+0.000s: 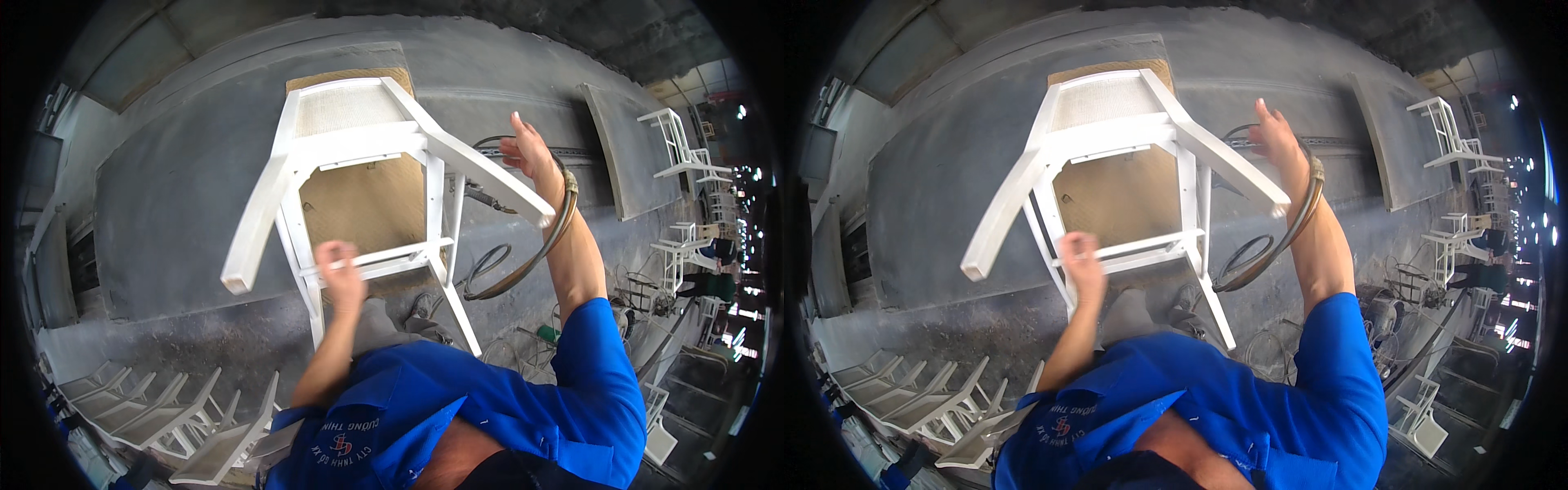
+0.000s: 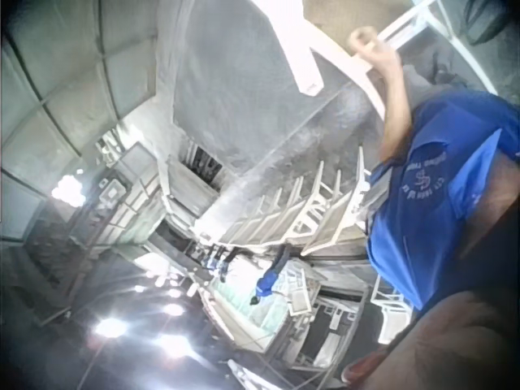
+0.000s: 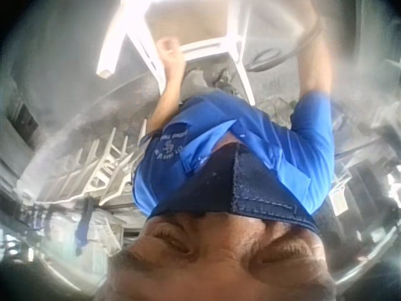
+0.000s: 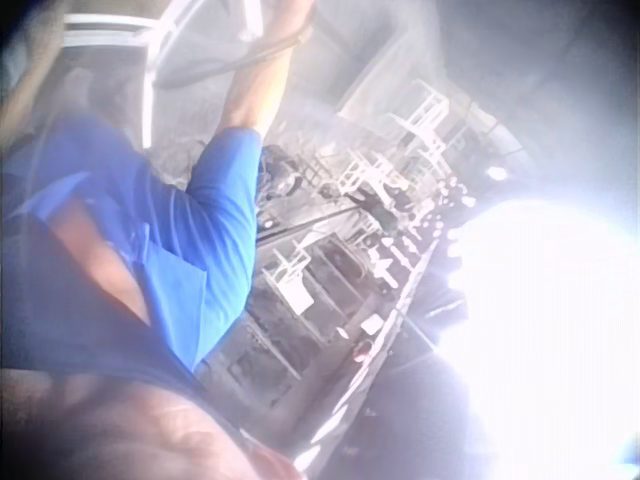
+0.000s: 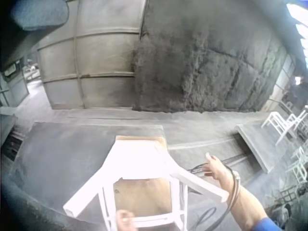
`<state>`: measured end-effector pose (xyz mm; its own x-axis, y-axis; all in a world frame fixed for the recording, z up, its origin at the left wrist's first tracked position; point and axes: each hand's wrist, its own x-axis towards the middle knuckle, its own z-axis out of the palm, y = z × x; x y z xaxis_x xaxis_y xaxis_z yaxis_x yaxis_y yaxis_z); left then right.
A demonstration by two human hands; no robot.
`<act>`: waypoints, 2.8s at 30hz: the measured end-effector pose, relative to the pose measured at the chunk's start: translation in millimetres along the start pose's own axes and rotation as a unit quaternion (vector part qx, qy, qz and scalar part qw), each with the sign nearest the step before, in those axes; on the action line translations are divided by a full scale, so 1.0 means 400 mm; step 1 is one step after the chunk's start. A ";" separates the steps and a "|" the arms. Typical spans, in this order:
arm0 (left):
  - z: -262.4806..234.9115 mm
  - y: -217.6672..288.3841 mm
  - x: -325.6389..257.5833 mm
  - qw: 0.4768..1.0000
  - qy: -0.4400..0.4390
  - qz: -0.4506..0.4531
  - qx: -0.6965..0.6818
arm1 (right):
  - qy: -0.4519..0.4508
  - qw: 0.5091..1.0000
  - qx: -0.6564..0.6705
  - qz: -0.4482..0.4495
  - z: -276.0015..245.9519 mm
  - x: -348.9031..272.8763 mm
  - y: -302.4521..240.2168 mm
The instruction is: The person picks up a white chair frame, places it on a board, and uses a spray gun to apply paint to the frame. They rotate the chair to cover different sides and then place it aside.
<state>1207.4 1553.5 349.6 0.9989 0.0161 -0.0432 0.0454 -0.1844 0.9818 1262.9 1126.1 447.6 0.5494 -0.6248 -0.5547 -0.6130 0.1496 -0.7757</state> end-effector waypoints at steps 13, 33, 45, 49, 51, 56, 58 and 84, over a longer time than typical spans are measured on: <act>0.394 0.584 -0.515 0.609 -0.719 -0.073 -0.327 | -0.063 0.937 -0.319 -0.125 -0.364 -0.176 0.221; 0.391 0.573 -0.814 0.475 -0.858 0.062 -0.186 | 0.103 0.988 0.110 -0.042 -0.616 -0.283 0.659; 0.224 0.092 -0.499 0.651 -0.745 0.127 0.068 | 0.087 0.750 0.087 -0.650 -0.299 -0.775 -0.315; 0.117 0.126 -0.408 0.772 -0.607 0.183 0.036 | 0.120 0.720 0.053 -0.682 -0.144 -0.795 -0.477; 0.030 0.212 -0.382 0.797 -0.574 0.182 0.039 | 0.119 0.724 0.041 -0.679 -0.084 -0.799 -0.548; -0.203 0.393 -0.328 0.837 -0.469 0.281 0.025 | 0.131 0.736 0.044 -0.662 0.058 -0.803 -0.687; -0.251 0.423 -0.306 0.841 -0.434 0.324 -0.004 | 0.136 0.740 0.054 -0.657 0.103 -0.799 -0.722; -0.406 0.246 -0.220 0.905 -0.391 0.109 -0.128 | 0.018 0.788 -0.419 -0.451 0.566 -0.105 -0.380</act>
<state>1122.9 1693.6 480.1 0.6881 -0.7125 0.1371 -0.0560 0.1363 0.9891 1461.3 1302.9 520.6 0.9692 -0.2103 0.1285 -0.1500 -0.9170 -0.3695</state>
